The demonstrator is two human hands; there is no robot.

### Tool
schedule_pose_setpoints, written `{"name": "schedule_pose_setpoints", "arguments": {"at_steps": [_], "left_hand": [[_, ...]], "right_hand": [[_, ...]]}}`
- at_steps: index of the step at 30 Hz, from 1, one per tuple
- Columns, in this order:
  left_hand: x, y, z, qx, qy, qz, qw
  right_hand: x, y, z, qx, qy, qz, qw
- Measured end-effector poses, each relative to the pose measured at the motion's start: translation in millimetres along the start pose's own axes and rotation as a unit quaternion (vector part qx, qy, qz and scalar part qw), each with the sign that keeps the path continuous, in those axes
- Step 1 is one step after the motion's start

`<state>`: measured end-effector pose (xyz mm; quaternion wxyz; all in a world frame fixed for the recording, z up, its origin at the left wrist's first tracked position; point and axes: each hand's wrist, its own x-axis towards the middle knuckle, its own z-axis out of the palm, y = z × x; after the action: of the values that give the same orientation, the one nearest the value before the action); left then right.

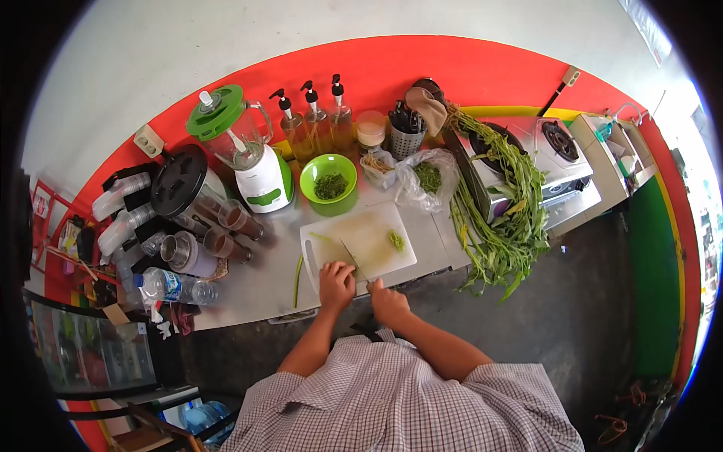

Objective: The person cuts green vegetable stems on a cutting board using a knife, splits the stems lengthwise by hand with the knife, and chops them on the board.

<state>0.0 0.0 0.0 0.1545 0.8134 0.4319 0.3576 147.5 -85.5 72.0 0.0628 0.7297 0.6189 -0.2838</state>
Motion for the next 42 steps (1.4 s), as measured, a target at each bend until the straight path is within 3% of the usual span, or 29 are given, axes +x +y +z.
{"name": "schedule_pose_setpoints", "arguments": {"at_steps": [4, 8, 14, 23, 42], "left_hand": [[-4, 23, 15, -0.026, 0.012, -0.002, 1.0], [-1, 18, 8, -0.014, 0.008, 0.0, 1.0], [2, 5, 3, -0.005, 0.018, 0.01, 1.0], [0, 6, 2, -0.011, 0.024, -0.003, 1.0], [1, 8, 2, -0.007, 0.026, -0.013, 1.0]], "right_hand": [[-10, 22, -3, -0.006, -0.011, 0.009, 1.0], [-2, 14, -16, -0.032, 0.007, -0.024, 0.999], [0, 6, 10, 0.037, -0.003, 0.012, 0.999], [-3, 9, 21, 0.008, 0.01, 0.001, 1.0], [2, 7, -2, 0.027, -0.004, -0.02, 0.999]]}}
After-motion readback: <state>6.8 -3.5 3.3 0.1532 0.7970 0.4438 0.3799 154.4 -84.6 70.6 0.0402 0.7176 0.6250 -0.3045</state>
